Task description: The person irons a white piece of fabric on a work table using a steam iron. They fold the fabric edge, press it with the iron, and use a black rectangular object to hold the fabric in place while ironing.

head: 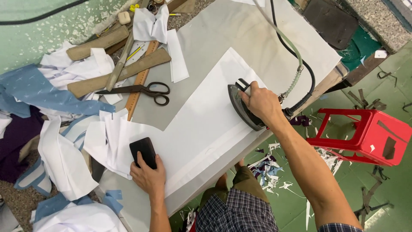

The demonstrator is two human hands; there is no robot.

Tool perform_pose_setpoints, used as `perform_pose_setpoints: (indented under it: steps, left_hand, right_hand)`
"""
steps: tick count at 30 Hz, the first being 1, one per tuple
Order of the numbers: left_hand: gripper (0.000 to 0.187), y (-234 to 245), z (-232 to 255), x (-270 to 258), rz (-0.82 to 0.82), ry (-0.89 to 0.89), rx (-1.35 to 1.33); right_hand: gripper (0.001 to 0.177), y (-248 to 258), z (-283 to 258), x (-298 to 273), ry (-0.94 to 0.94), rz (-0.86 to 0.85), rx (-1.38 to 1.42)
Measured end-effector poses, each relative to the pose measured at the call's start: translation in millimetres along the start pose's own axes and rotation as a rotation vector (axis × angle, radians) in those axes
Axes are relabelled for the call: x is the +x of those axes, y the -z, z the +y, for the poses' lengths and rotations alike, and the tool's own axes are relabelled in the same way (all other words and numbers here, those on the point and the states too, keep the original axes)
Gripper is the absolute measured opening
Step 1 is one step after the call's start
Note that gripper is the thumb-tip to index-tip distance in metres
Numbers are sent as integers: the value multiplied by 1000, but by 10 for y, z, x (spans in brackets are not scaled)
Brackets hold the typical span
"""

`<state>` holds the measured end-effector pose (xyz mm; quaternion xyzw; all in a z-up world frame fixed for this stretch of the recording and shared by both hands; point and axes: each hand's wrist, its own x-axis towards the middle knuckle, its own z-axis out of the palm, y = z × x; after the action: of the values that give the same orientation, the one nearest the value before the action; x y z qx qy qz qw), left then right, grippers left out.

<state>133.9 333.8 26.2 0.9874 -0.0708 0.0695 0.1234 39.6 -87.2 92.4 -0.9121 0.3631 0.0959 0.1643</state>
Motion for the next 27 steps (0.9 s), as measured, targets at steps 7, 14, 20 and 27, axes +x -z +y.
perform_pose_setpoints:
  steps: [7, 14, 20, 27]
  left_hand:
    - [79, -43, -27, -1, 33, -24, 50]
    - [73, -140, -135, -7, 31, -209, -37]
    - [78, -140, 476, -242, -387, -691, -253]
    - [70, -470, 1303, -458, -439, -1003, -408]
  right_hand:
    - [55, 67, -30, -15, -8, -48, 22]
    - [60, 150, -13, -18, 15, -104, 138]
    - [62, 157, -12, 9, 5, -156, 156]
    - [51, 282, -96, -65, 34, -107, 53]
